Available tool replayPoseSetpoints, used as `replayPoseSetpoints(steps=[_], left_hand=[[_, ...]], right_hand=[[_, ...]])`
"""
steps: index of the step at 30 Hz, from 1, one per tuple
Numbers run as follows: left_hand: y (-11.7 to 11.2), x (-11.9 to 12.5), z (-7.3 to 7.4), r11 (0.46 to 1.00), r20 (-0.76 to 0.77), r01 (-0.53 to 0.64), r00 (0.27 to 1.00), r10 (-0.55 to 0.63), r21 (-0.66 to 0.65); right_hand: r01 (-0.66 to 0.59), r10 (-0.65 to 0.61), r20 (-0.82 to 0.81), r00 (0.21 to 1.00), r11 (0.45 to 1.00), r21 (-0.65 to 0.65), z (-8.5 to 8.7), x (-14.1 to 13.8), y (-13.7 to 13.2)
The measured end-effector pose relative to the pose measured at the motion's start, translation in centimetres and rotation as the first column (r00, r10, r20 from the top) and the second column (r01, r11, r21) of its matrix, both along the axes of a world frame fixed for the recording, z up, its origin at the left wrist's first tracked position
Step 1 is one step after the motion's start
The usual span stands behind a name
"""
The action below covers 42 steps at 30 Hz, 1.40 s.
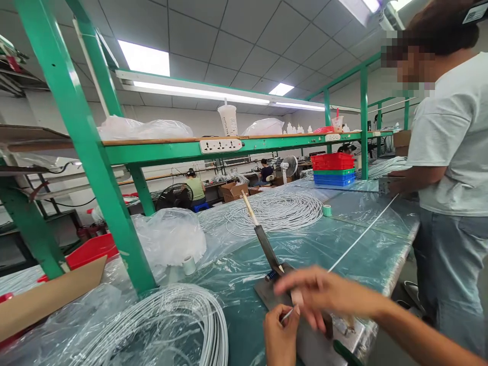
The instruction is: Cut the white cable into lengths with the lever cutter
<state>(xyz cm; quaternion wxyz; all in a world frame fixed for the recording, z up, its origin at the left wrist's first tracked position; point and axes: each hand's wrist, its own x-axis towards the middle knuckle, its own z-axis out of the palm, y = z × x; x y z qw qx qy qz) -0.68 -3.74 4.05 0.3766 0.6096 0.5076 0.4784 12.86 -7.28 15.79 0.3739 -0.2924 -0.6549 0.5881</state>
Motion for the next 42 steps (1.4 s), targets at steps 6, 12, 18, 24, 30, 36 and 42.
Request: replayPoseSetpoints(steps=[6, 12, 18, 24, 30, 36, 42], left_hand=[[0.7, 0.0, -0.6, 0.999, 0.002, -0.044, 0.999, 0.044, 0.021], [1.3, 0.1, -1.4, 0.996, -0.027, -0.093, 0.995, 0.093, 0.011], [1.0, 0.2, -0.8, 0.996, -0.015, -0.081, 0.997, 0.081, -0.029], [0.4, -0.3, 0.3, 0.997, -0.025, -0.057, 0.998, 0.055, -0.055], [0.8, -0.3, -0.1, 0.994, 0.000, -0.021, 1.000, 0.021, -0.109], [1.0, -0.1, -0.7, 0.991, 0.025, -0.012, 1.000, 0.016, -0.133], [0.9, -0.1, -0.5, 0.991, 0.013, -0.009, 1.000, 0.011, -0.137]], right_hand=[[0.435, -0.434, 0.132, 0.891, 0.900, 0.018, 6.9, -0.1, 16.8], [0.403, -0.341, 0.265, 0.902, 0.886, -0.230, 6.8, -3.6, 24.6], [0.420, -0.357, 0.251, 0.900, 0.864, -0.278, 6.4, -6.2, 24.9], [0.368, -0.333, 0.173, 0.927, 0.899, -0.238, 8.3, -2.8, 20.5], [0.265, -0.255, 0.071, 0.964, 0.922, -0.283, 7.9, 3.8, 10.1], [0.327, -0.297, 0.141, 0.944, 0.806, -0.493, 3.1, 8.1, 1.1], [0.370, -0.282, 0.240, 0.929, 0.745, -0.555, 0.1, 7.9, -1.6]])
